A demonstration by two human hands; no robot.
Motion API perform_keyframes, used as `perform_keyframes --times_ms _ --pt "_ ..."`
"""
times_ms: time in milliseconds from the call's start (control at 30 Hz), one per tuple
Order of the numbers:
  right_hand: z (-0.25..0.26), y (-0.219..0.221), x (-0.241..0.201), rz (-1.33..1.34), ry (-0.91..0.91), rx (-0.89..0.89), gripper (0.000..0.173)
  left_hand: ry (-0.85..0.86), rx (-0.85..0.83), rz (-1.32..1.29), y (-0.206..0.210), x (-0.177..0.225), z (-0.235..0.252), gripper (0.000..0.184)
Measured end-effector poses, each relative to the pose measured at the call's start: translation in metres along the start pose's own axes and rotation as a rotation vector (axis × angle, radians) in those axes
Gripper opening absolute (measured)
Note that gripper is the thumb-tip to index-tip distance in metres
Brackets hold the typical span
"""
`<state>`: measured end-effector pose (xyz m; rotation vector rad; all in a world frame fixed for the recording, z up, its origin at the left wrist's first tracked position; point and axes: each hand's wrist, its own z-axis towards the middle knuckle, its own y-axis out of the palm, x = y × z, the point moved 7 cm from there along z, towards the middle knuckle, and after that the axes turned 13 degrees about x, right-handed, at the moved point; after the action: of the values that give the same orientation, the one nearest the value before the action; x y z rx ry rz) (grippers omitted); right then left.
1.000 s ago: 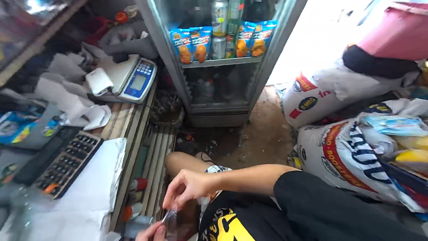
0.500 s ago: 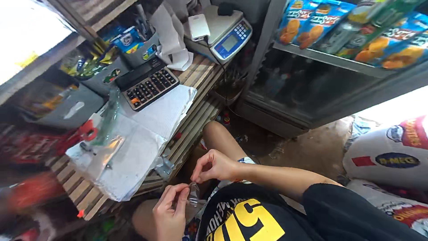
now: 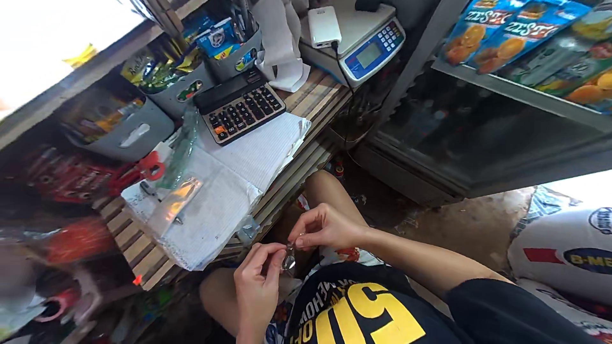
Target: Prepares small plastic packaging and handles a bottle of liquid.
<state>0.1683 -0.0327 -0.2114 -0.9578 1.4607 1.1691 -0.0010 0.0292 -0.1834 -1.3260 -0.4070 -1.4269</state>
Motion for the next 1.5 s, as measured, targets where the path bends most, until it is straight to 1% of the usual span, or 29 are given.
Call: perform_keyframes --times_ms 33,100,167,200,233,267,333,367,400,467,500,600,700,733,800,833,867,933,967,1000,1100,1133,1167,1233,1300,1333,1400,1467,1500 --pt "-0.001 0.0 -0.001 -0.055 0.001 0.029 0.012 0.004 -0.003 0.005 0.0 0.0 0.0 0.014" --pt "-0.002 0.001 -0.002 -0.234 -0.034 0.072 0.029 0.005 -0.02 0.013 0.003 0.001 -0.001 0.014" --pt "0.0 0.001 -0.003 -0.305 -0.136 0.112 0.042 -0.006 -0.031 0.005 0.006 0.002 -0.003 0.014" --pt "0.001 0.0 -0.003 -0.272 -0.164 0.138 0.04 -0.011 -0.026 -0.004 0.007 0.003 -0.003 0.014" --pt "0.002 -0.003 -0.002 -0.188 -0.156 0.154 0.031 -0.016 -0.015 -0.013 0.006 0.002 -0.003 0.014" --pt "0.004 -0.004 -0.002 -0.077 -0.108 0.128 0.025 -0.021 -0.002 -0.018 0.005 0.002 -0.003 0.014" --pt "0.005 -0.005 -0.001 0.057 0.039 0.054 0.048 -0.021 0.021 0.004 0.001 0.001 -0.002 0.014" --pt "0.004 -0.004 -0.002 0.051 0.059 0.04 0.051 -0.014 0.024 0.017 0.001 0.001 -0.002 0.014" --pt "0.003 -0.004 -0.003 0.003 0.02 0.038 0.048 -0.009 0.019 0.026 0.001 0.002 -0.002 0.014" --pt "0.0 -0.005 -0.008 -0.104 -0.095 0.103 0.024 -0.003 -0.003 0.034 0.003 0.006 -0.001 0.014" --pt "-0.001 -0.005 -0.011 -0.148 -0.127 0.143 0.02 0.002 -0.015 0.034 0.004 0.008 -0.001 0.014" --pt "-0.001 -0.003 -0.016 -0.248 -0.187 0.178 0.032 0.013 -0.032 0.012 0.009 0.014 -0.002 0.014" --pt "-0.001 0.001 -0.019 -0.145 -0.181 0.039 0.016 0.024 -0.013 0.007 0.009 0.015 -0.001 0.013" --pt "-0.001 0.001 -0.022 -0.078 -0.152 0.017 0.018 0.018 -0.002 -0.005 0.008 0.015 0.0 0.013" --pt "-0.001 -0.005 -0.029 0.017 -0.117 0.16 0.015 -0.009 0.031 -0.075 0.006 0.017 0.003 0.012" --pt "0.0 -0.009 -0.031 0.041 -0.099 0.242 0.018 -0.027 0.058 -0.121 0.006 0.02 0.005 0.012" --pt "0.001 -0.011 -0.031 0.067 -0.074 0.269 0.029 -0.042 0.1 -0.161 0.006 0.024 0.008 0.012" --pt "0.006 -0.006 -0.027 0.132 -0.005 0.207 0.068 -0.058 0.195 -0.204 0.005 0.032 0.014 0.011" --pt "0.007 -0.001 -0.026 0.147 0.016 0.186 0.078 -0.061 0.231 -0.218 0.005 0.034 0.018 0.011" --pt "0.006 0.005 -0.028 0.153 0.015 0.191 0.075 -0.057 0.256 -0.235 0.007 0.036 0.021 0.011" --pt "0.01 0.008 -0.038 0.242 -0.061 0.409 0.015 -0.053 0.276 -0.305 0.014 0.042 0.028 0.014" --pt "0.013 0.006 -0.043 0.249 -0.089 0.47 0.008 -0.065 0.269 -0.324 0.015 0.044 0.03 0.018" --pt "0.017 0.005 -0.048 0.252 -0.123 0.501 0.007 -0.072 0.267 -0.347 0.015 0.046 0.033 0.022" --pt "0.027 0.006 -0.058 0.248 -0.171 0.501 0.014 -0.058 0.289 -0.385 0.012 0.052 0.04 0.024" --pt "0.034 0.008 -0.07 0.208 -0.246 0.433 0.003 -0.028 0.317 -0.401 0.009 0.058 0.045 0.025" --pt "0.036 0.009 -0.076 0.186 -0.291 0.388 0.007 -0.006 0.324 -0.399 0.008 0.06 0.048 0.026" --pt "0.042 0.009 -0.09 0.187 -0.358 0.349 0.014 0.052 0.3 -0.377 0.006 0.065 0.058 0.026" --pt "0.047 0.003 -0.102 0.219 -0.387 0.371 0.013 0.146 0.235 -0.307 -0.002 0.073 0.077 0.027" --pt "0.049 -0.003 -0.108 0.232 -0.396 0.395 0.013 0.207 0.247 -0.244 -0.012 0.081 0.092 0.028"
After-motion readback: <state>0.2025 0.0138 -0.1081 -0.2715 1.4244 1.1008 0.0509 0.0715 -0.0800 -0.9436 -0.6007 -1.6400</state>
